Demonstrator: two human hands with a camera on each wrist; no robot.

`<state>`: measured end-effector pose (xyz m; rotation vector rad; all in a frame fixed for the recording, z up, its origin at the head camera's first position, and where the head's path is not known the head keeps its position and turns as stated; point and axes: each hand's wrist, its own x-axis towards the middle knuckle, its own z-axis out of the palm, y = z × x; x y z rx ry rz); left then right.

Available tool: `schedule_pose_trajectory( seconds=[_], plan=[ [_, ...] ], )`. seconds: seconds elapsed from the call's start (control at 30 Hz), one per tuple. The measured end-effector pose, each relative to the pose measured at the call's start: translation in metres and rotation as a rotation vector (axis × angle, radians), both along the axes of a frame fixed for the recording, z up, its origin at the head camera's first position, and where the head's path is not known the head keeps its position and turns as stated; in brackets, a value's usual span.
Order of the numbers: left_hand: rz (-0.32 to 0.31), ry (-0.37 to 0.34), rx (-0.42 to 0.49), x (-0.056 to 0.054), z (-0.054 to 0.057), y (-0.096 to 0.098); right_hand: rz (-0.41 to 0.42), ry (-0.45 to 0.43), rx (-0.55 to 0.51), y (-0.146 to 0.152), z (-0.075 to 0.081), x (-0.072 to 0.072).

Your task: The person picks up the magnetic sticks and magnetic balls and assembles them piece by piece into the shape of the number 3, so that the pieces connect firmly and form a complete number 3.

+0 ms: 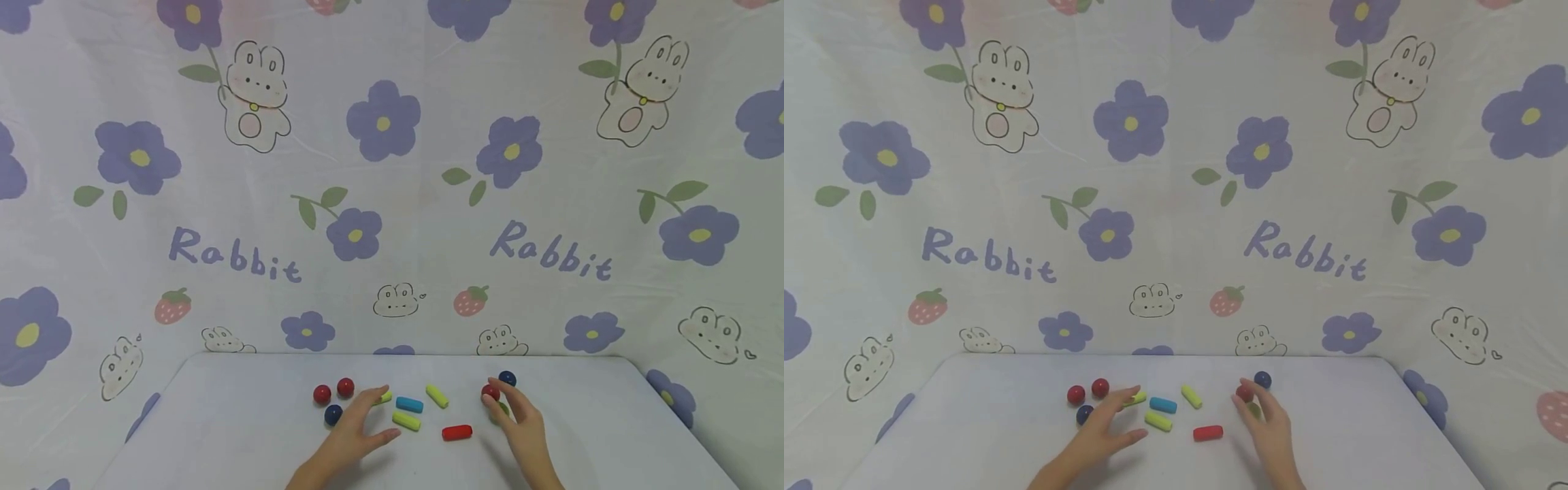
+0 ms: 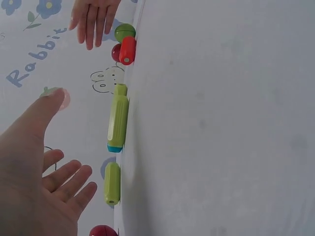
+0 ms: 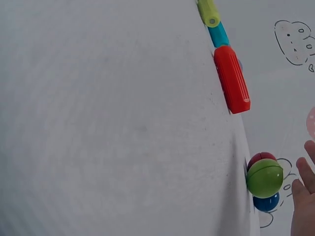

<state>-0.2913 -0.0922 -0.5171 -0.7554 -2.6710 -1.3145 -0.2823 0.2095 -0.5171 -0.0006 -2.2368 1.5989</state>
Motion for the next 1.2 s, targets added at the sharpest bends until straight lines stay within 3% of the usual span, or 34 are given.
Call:
schedule_pose_trajectory(
  seconds=[0.37, 0.73, 1.03, 1.2],
  plan=[
    [-0.100, 0.115, 0.050, -0.007, -0.013, 0.004, -0.045, -0.048, -0.010, 0.005, -0.009, 0.000],
    [-0.066, 0.041, 0.064, -0.012, -0.021, 0.008, -0.031, -0.146, -0.086, 0.013, -0.024, -0.002],
    [-0.113, 0.054, 0.153, -0.012, -0.023, 0.013, -0.078, -0.143, -0.033, 0.014, -0.032, -0.004],
    [-0.125, 0.026, 0.195, -0.012, -0.026, 0.017, -0.091, -0.119, -0.007, 0.014, -0.034, -0.003]
  ],
)
